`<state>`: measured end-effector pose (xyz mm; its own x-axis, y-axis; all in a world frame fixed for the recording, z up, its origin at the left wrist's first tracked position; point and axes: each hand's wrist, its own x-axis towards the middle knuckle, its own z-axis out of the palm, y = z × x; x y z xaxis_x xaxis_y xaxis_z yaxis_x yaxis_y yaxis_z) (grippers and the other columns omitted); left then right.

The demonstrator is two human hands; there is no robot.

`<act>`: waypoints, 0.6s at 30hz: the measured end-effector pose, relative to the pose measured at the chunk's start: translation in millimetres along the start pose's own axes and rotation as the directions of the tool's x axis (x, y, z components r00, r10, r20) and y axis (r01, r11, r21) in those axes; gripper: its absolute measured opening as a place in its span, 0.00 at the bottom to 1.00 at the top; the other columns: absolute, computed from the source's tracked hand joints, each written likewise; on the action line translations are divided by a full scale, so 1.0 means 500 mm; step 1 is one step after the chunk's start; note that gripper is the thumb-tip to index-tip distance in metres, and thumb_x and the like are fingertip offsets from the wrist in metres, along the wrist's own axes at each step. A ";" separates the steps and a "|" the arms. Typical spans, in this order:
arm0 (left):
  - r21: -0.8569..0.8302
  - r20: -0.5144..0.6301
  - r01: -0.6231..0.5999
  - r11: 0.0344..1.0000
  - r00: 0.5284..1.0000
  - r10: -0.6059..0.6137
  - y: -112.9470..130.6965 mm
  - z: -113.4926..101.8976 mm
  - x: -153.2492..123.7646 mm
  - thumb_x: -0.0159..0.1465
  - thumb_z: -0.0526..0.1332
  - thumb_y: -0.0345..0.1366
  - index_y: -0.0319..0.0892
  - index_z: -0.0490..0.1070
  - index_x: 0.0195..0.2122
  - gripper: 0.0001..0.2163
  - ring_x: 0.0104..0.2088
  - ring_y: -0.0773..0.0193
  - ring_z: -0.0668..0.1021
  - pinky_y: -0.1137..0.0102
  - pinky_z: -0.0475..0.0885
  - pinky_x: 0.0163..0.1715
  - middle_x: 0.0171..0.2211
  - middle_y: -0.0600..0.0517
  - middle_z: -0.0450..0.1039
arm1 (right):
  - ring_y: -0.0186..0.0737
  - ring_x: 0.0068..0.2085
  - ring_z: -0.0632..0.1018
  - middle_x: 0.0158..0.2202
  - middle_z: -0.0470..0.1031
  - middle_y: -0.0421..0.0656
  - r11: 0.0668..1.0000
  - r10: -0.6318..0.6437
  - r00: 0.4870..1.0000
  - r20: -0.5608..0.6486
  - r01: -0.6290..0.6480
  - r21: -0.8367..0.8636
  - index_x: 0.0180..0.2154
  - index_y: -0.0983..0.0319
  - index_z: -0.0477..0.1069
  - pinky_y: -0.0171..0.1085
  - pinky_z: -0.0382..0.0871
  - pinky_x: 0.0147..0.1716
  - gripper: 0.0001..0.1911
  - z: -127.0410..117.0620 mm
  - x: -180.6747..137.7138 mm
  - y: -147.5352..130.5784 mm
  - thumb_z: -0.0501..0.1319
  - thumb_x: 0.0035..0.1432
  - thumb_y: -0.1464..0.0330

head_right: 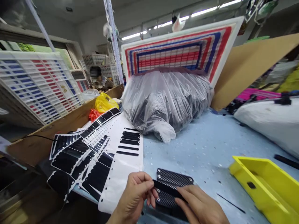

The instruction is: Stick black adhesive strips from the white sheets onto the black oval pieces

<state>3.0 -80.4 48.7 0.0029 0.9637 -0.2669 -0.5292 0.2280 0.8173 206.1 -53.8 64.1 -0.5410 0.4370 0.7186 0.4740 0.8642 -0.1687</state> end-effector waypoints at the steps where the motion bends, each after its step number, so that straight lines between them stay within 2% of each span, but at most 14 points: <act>1: 0.059 -0.010 -0.007 0.998 1.000 0.007 -0.003 -0.005 -0.006 0.46 0.68 0.41 0.37 0.70 0.19 0.13 0.11 0.71 0.70 0.78 0.56 0.12 0.16 0.48 0.74 | 0.41 0.30 0.82 0.31 0.81 0.44 1.000 0.019 1.000 0.009 -0.019 0.015 0.42 0.59 0.76 0.32 0.78 0.28 0.09 -0.004 0.001 -0.010 0.57 0.65 0.72; 3: 0.257 -0.021 -0.058 0.965 0.998 0.065 -0.007 -0.016 -0.018 0.47 0.67 0.40 0.37 0.72 0.19 0.11 0.12 0.71 0.70 0.77 0.59 0.13 0.15 0.50 0.73 | 0.39 0.30 0.81 0.30 0.80 0.44 0.996 0.066 0.998 0.023 -0.067 0.053 0.41 0.59 0.75 0.32 0.77 0.29 0.09 -0.010 -0.003 -0.029 0.58 0.64 0.74; 5: 0.473 0.010 -0.181 0.862 0.980 0.200 -0.009 -0.026 -0.031 0.50 0.66 0.38 0.37 0.76 0.20 0.09 0.14 0.70 0.70 0.76 0.62 0.16 0.14 0.52 0.71 | 0.38 0.30 0.80 0.30 0.79 0.44 0.990 0.110 0.992 0.055 -0.114 0.078 0.42 0.60 0.75 0.33 0.77 0.30 0.08 -0.016 -0.012 -0.045 0.58 0.64 0.75; 8: 0.634 0.130 -0.391 0.667 0.904 0.407 -0.014 -0.039 -0.051 0.56 0.64 0.36 0.38 0.81 0.28 0.08 0.19 0.67 0.74 0.74 0.69 0.20 0.18 0.51 0.75 | 0.39 0.32 0.80 0.32 0.79 0.44 0.983 0.160 0.983 0.088 -0.166 0.073 0.44 0.62 0.75 0.35 0.77 0.31 0.09 -0.036 -0.027 -0.057 0.59 0.63 0.75; 11: 0.700 0.130 -0.473 0.535 0.821 0.555 -0.027 -0.056 -0.064 0.58 0.63 0.36 0.37 0.81 0.37 0.10 0.18 0.67 0.73 0.74 0.70 0.19 0.20 0.52 0.76 | 0.39 0.31 0.81 0.31 0.79 0.44 0.970 0.238 0.969 0.074 -0.240 0.030 0.42 0.61 0.75 0.35 0.77 0.31 0.08 -0.064 -0.039 -0.050 0.59 0.63 0.75; 13: 0.753 0.118 -0.458 0.471 0.799 0.589 -0.043 -0.072 -0.064 0.57 0.65 0.35 0.38 0.79 0.34 0.08 0.18 0.68 0.73 0.75 0.70 0.18 0.21 0.52 0.75 | 0.39 0.31 0.82 0.31 0.81 0.44 0.954 0.297 0.952 0.078 -0.300 0.024 0.40 0.59 0.76 0.34 0.77 0.29 0.07 -0.078 -0.050 -0.038 0.60 0.63 0.73; 14: 0.776 0.133 -0.448 0.445 0.805 0.579 -0.052 -0.079 -0.062 0.55 0.65 0.34 0.38 0.78 0.32 0.06 0.19 0.68 0.73 0.75 0.70 0.19 0.22 0.52 0.75 | 0.40 0.31 0.82 0.31 0.81 0.43 0.943 0.328 0.940 0.097 -0.332 0.036 0.39 0.59 0.77 0.33 0.77 0.29 0.06 -0.082 -0.057 -0.031 0.60 0.63 0.71; 16: 0.799 0.179 -0.432 0.418 0.835 0.521 -0.073 -0.091 -0.053 0.53 0.65 0.32 0.38 0.78 0.31 0.05 0.18 0.68 0.72 0.75 0.70 0.19 0.22 0.52 0.76 | 0.39 0.30 0.82 0.31 0.82 0.42 0.914 0.385 0.910 0.154 -0.399 0.069 0.38 0.58 0.78 0.33 0.78 0.28 0.06 -0.081 -0.073 -0.017 0.61 0.63 0.69; 18: 0.803 0.201 -0.411 0.432 0.868 0.454 -0.091 -0.095 -0.042 0.52 0.64 0.30 0.38 0.78 0.35 0.09 0.16 0.69 0.71 0.75 0.69 0.18 0.23 0.53 0.76 | 0.39 0.30 0.82 0.30 0.82 0.42 0.886 0.433 0.880 0.196 -0.455 0.084 0.37 0.58 0.79 0.33 0.78 0.28 0.07 -0.072 -0.091 -0.006 0.61 0.63 0.67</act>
<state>-13.1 -117.7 -7.3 -0.0674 0.9680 0.2415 0.4511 -0.1864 0.8728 254.1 -85.4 56.1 -0.4071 0.8077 0.4265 0.6084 0.5881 -0.5329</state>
